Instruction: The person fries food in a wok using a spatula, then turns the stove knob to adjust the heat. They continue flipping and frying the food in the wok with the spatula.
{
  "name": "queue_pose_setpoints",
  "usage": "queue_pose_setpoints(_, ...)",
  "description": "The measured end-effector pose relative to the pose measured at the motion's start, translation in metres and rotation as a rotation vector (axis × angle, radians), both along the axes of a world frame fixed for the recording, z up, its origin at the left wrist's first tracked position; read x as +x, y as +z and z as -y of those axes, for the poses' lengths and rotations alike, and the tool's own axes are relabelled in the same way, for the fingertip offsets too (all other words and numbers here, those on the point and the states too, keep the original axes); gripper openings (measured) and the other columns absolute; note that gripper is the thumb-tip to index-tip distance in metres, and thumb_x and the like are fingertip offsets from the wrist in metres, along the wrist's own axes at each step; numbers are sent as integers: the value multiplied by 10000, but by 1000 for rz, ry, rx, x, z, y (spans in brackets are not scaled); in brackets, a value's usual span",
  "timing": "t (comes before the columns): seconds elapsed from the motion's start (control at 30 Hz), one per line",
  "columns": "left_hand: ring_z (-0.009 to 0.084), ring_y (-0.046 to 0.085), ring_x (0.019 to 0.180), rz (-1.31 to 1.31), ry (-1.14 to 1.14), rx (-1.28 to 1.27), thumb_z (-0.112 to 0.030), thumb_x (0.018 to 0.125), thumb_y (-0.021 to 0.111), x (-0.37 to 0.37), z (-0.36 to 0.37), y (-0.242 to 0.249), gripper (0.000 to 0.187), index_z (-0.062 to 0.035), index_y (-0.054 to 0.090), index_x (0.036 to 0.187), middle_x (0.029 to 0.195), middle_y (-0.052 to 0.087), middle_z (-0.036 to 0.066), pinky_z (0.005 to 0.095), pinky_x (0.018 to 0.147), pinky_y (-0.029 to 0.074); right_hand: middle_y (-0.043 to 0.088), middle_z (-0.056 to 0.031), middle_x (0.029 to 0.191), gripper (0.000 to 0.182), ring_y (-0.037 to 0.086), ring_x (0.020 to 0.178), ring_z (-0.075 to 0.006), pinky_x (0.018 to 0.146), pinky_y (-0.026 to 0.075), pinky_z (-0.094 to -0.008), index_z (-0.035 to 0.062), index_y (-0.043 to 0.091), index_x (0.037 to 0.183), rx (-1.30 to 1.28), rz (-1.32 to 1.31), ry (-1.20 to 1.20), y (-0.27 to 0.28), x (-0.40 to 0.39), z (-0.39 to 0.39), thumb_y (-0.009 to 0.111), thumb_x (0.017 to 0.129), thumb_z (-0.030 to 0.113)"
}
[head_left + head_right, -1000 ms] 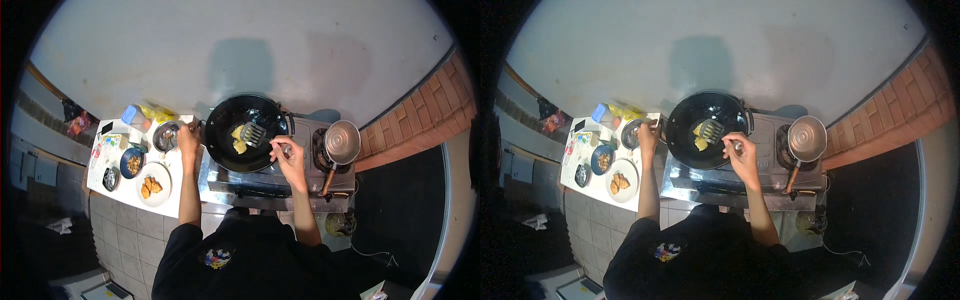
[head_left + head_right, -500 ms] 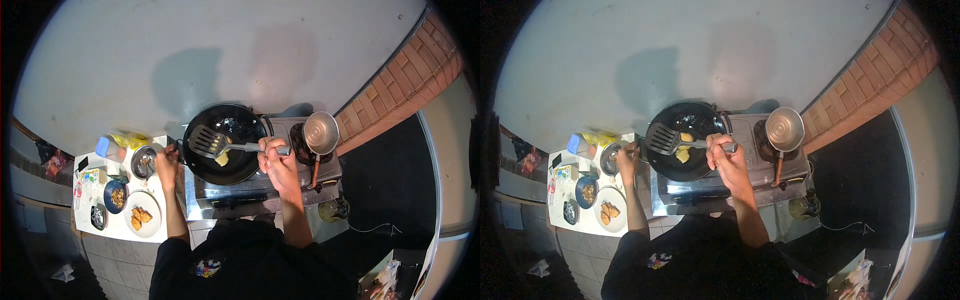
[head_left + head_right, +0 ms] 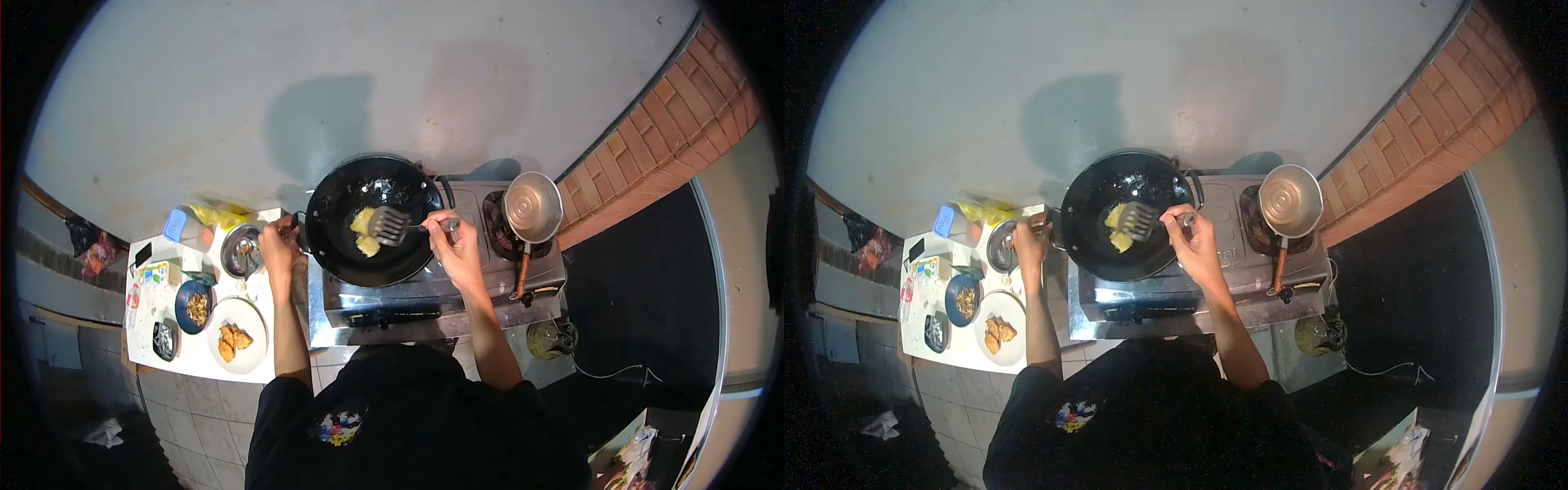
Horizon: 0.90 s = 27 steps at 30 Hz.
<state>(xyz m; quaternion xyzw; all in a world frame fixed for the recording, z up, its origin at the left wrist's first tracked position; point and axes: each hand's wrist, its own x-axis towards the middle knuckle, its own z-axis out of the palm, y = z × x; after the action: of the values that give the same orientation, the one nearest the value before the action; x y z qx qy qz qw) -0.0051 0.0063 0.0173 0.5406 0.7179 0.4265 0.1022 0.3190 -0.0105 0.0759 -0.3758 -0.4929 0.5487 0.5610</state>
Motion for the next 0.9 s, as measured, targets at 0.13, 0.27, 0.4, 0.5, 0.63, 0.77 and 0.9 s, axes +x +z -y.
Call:
queue_pose_setpoints(0.13,280,704,792,-8,51,-41,21,707,713,2,1,7,255,43,686,959,851,694,198,341,703,531,553,8,826,65,462,699,-32,578,363,-189,13,574,846,261,291,-63,-14,-2,-9,589,902,42)
queue_pose_setpoints(0.27,273,705,781,-16,54,-61,10,711,718,4,0,11,223,9,699,933,819,698,176,339,690,532,536,-2,747,139,424,617,-35,513,336,-212,-4,554,782,272,384,-61,-20,-5,-10,603,897,57)
queue_pose_setpoints(0.4,267,705,775,38,54,-60,9,714,718,2,-1,6,205,8,700,918,819,699,176,335,694,535,515,-20,673,192,414,572,-47,496,331,-236,-16,545,738,262,460,-79,-21,-13,-7,609,896,72)
queue_pose_setpoints(0.5,266,706,776,38,57,-59,-20,711,735,1,0,4,221,27,699,924,836,699,182,334,702,535,516,-40,673,193,421,563,-71,498,337,-250,-23,544,733,318,476,-104,-18,-17,-5,611,890,68)
queue_pose_setpoints(0.63,271,703,777,54,45,-32,-25,717,731,1,-1,0,215,30,700,923,842,698,185,334,706,532,508,-57,662,193,426,554,-95,502,339,-263,-27,543,730,351,487,-111,-18,-20,-3,612,885,64)
queue_pose_setpoints(0.77,294,694,800,12,64,-41,-33,725,726,4,2,2,204,5,707,924,848,695,184,347,728,521,513,-12,656,211,398,581,-56,525,313,-236,-18,554,713,295,496,-88,-23,-19,1,584,905,64)
queue_pose_setpoints(0.9,312,684,832,-23,62,-43,-61,728,735,1,2,-4,210,-7,711,930,877,692,186,360,748,515,516,-19,640,225,415,558,-56,511,313,-240,-20,550,704,288,512,-102,-20,-20,5,581,907,74)
